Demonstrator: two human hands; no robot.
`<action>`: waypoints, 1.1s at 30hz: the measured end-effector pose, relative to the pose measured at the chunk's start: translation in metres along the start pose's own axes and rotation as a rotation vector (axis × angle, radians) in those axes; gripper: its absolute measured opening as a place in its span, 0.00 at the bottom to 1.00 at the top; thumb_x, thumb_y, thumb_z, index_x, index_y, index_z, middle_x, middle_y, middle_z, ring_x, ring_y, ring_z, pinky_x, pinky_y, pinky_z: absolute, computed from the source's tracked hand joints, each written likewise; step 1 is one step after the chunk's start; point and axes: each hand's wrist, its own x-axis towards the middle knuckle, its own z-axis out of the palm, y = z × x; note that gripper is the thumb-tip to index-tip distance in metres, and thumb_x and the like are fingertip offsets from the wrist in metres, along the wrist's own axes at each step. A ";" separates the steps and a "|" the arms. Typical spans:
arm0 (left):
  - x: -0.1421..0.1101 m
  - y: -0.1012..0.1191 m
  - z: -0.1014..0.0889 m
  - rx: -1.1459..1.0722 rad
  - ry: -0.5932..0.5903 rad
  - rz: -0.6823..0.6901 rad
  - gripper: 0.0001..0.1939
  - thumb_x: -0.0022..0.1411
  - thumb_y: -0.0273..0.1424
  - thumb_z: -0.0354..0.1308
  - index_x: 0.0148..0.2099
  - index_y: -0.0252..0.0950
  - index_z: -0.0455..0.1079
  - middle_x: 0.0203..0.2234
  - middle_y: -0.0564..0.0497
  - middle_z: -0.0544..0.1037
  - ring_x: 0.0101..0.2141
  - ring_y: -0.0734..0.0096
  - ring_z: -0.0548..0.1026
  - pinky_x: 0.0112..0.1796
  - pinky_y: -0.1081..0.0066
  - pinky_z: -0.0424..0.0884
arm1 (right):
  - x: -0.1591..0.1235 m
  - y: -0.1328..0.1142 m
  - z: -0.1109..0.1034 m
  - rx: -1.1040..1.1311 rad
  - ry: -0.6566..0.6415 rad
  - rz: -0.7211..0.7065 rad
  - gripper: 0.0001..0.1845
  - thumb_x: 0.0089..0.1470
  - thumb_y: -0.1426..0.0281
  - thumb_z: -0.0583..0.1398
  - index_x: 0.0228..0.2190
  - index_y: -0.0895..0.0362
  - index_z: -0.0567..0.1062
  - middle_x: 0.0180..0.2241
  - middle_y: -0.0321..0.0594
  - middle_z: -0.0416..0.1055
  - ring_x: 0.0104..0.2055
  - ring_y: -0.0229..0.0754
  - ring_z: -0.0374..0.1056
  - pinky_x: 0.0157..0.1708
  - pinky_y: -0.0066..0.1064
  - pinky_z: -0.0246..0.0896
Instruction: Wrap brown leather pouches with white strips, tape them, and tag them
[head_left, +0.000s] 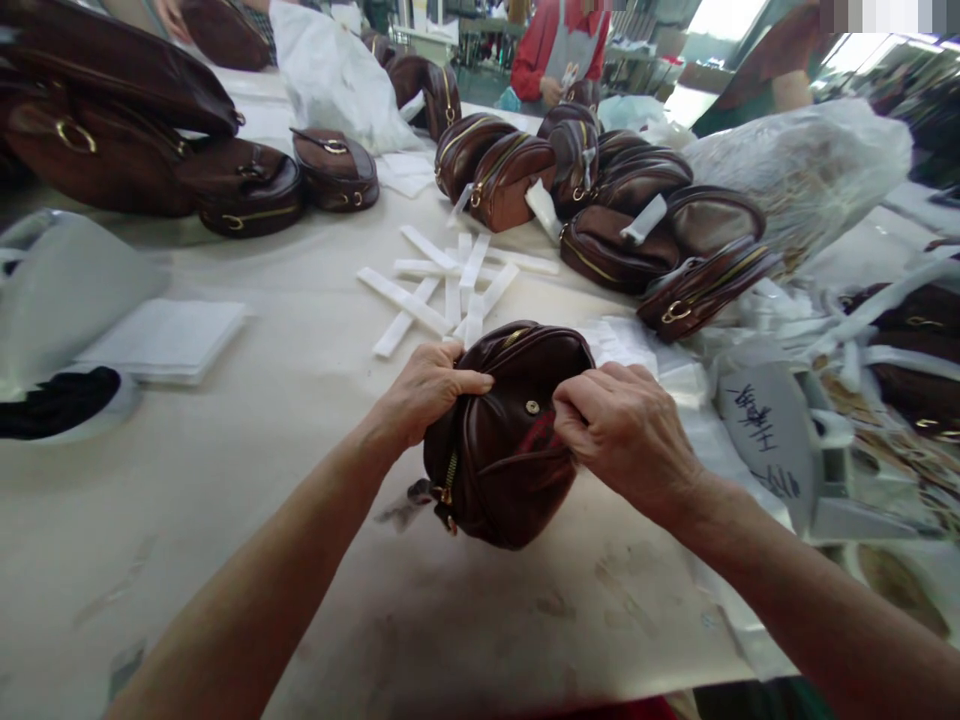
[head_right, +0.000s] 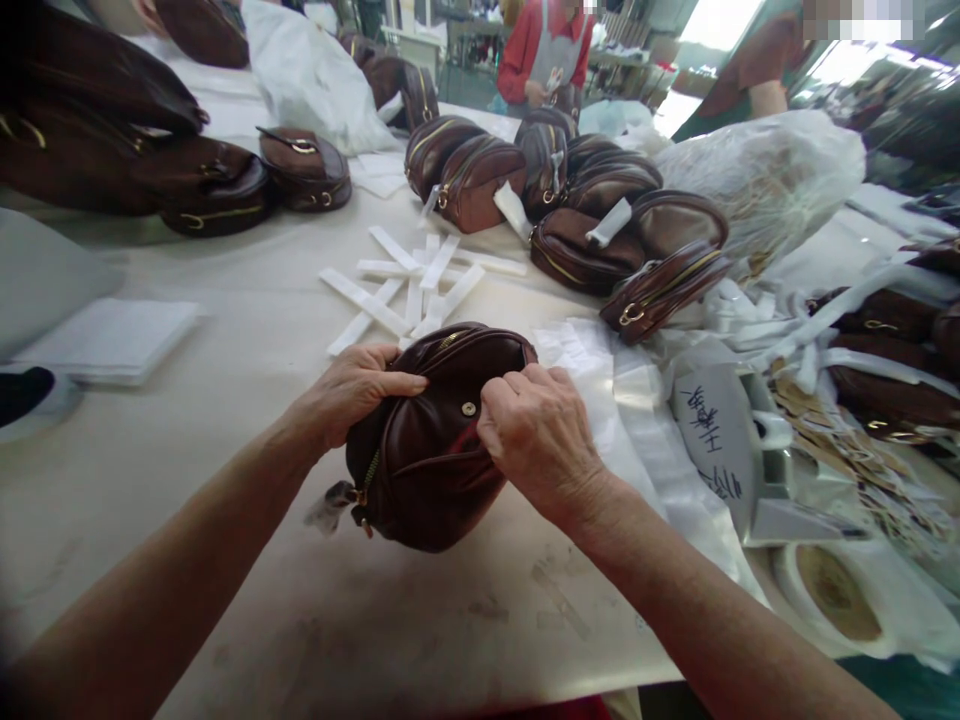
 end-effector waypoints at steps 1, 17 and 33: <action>0.000 0.000 -0.002 -0.008 0.001 -0.008 0.11 0.39 0.25 0.63 0.29 0.32 0.68 0.16 0.53 0.71 0.17 0.69 0.71 0.19 0.73 0.67 | 0.003 -0.001 0.000 0.009 -0.003 0.007 0.10 0.51 0.75 0.54 0.21 0.58 0.71 0.22 0.40 0.70 0.28 0.41 0.59 0.33 0.33 0.46; 0.005 0.002 -0.002 -0.028 0.003 -0.033 0.09 0.41 0.23 0.62 0.28 0.32 0.67 0.16 0.54 0.70 0.18 0.70 0.72 0.20 0.73 0.69 | 0.027 0.000 -0.008 0.105 -0.475 0.076 0.11 0.53 0.76 0.56 0.33 0.56 0.78 0.30 0.41 0.75 0.36 0.43 0.66 0.33 0.30 0.55; 0.001 0.004 -0.001 -0.013 0.039 -0.049 0.08 0.41 0.22 0.62 0.27 0.31 0.66 0.15 0.54 0.71 0.16 0.73 0.70 0.17 0.76 0.66 | 0.017 0.016 0.008 0.436 -0.396 -0.094 0.18 0.48 0.83 0.54 0.28 0.55 0.80 0.32 0.38 0.75 0.36 0.40 0.66 0.38 0.30 0.60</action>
